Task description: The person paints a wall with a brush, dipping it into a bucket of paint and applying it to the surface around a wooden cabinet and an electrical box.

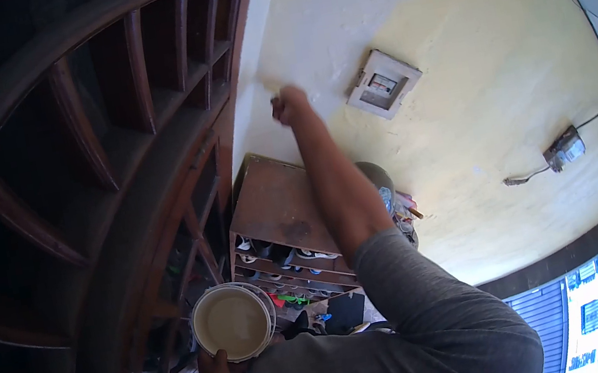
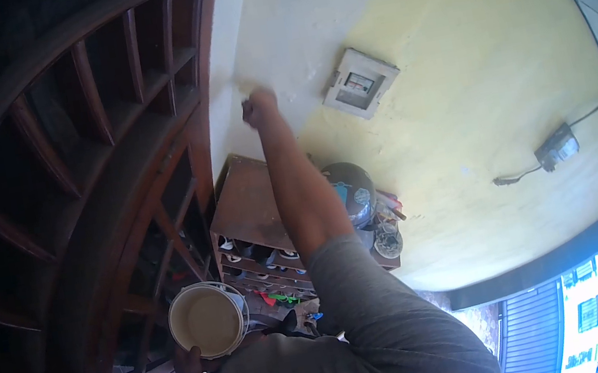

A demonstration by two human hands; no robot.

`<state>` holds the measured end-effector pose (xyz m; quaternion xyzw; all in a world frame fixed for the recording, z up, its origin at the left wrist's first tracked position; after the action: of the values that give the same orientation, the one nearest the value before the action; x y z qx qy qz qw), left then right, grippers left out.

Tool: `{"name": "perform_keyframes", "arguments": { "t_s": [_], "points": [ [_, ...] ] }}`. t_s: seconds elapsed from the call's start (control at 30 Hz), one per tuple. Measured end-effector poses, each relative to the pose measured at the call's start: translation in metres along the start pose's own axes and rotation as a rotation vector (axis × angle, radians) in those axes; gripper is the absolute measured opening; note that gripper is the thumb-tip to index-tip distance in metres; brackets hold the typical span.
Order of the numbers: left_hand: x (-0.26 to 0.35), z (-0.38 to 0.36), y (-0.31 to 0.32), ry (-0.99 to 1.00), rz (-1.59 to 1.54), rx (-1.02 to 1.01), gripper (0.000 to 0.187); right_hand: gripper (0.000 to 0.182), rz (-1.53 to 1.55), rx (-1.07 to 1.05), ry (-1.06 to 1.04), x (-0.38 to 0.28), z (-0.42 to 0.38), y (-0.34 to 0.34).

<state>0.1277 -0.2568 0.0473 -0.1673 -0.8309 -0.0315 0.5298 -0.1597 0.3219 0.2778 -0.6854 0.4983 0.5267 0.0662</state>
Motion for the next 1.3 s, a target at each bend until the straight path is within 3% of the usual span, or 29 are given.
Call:
{"name": "perform_keyframes", "arguments": {
  "t_s": [0.13,0.2,0.23,0.27,0.3,0.33,0.43,0.47,0.53,0.6,0.73,0.8,0.87,0.9,0.93,1.0,1.1,1.13,1.17,1.23,1.3],
  "points": [
    [0.02,0.005,0.003,0.12,0.018,-0.008,0.056,0.01,-0.161,-0.203,-0.342,-0.135,-0.113,0.058],
    [0.027,0.005,0.004,0.115,0.01,-0.021,0.056,0.009,-0.43,-0.248,-0.496,-0.187,-0.161,0.065],
    [0.026,0.005,0.004,0.109,0.007,-0.027,0.056,0.02,-0.562,-0.117,-0.76,-0.22,-0.192,0.062],
    [0.016,0.009,0.003,0.103,-0.004,-0.024,0.056,0.028,-0.89,0.058,-0.968,-0.248,-0.233,0.065],
    [0.001,0.018,0.002,0.098,0.008,-0.027,0.057,0.035,-1.357,0.329,-1.385,-0.307,-0.222,0.065],
    [-0.01,0.022,0.003,0.092,0.022,-0.034,0.058,0.041,-1.629,0.569,-1.622,-0.317,-0.283,0.078],
    [0.0,0.02,0.003,0.112,0.066,-0.017,0.058,0.044,-1.783,0.929,-1.535,-0.365,-0.34,0.088],
    [0.001,0.019,0.004,0.103,0.07,-0.026,0.058,0.042,-1.832,0.999,-1.603,-0.384,-0.342,0.09],
    [0.006,0.018,0.007,0.12,0.042,-0.021,0.058,0.039,-1.929,1.029,-1.437,-0.382,-0.337,0.092],
    [0.015,0.014,0.009,0.094,0.059,-0.036,0.059,0.037,-2.253,0.902,-1.244,-0.359,-0.288,0.08],
    [-0.013,0.024,0.012,0.011,0.101,-0.071,0.061,0.035,-2.172,0.758,-1.231,-0.239,-0.218,0.036],
    [-0.005,0.02,0.015,0.031,0.093,-0.061,0.061,0.036,-2.222,0.648,-1.012,-0.186,-0.195,0.018],
    [-0.004,0.021,0.013,0.052,0.096,-0.062,0.061,0.034,-2.346,0.588,-0.946,-0.149,-0.177,0.008],
    [-0.01,0.021,0.012,0.033,0.087,-0.068,0.061,0.031,-2.255,0.59,-0.848,-0.141,-0.173,0.006],
    [-0.016,0.021,0.011,0.014,0.078,-0.075,0.061,0.03,-2.378,0.479,-0.699,-0.127,-0.167,0.001],
    [-0.014,0.016,0.009,-0.001,0.04,-0.085,0.059,0.03,-2.455,0.391,-0.713,-0.121,-0.17,0.003],
    [-0.02,0.019,0.003,0.063,0.043,-0.088,0.057,0.028,-2.638,0.273,-0.606,-0.15,-0.187,0.016],
    [-0.021,0.021,0.003,0.136,0.091,-0.081,0.055,0.03,-2.629,0.292,-0.724,-0.176,-0.187,0.024],
    [0.0,0.014,0.004,0.142,0.085,-0.081,0.055,0.031,-2.544,0.387,-0.807,-0.214,-0.188,0.031],
    [0.031,-0.014,0.008,-0.194,-0.167,-0.129,0.054,0.033,-2.552,0.54,-0.921,-0.286,-0.217,0.056],
    [0.016,-0.004,0.009,-0.118,-0.164,-0.097,0.054,0.033,-2.588,0.7,-1.031,-0.347,-0.26,0.082]
  ]
}}
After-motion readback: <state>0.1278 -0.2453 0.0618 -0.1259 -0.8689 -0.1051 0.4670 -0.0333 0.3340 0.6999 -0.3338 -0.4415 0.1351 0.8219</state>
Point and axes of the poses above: each hand's wrist, its own z-axis towards the middle knuckle, its own y-axis out of the palm, x = y × z, the point moved 8 cm from there along z, towards the middle knuckle
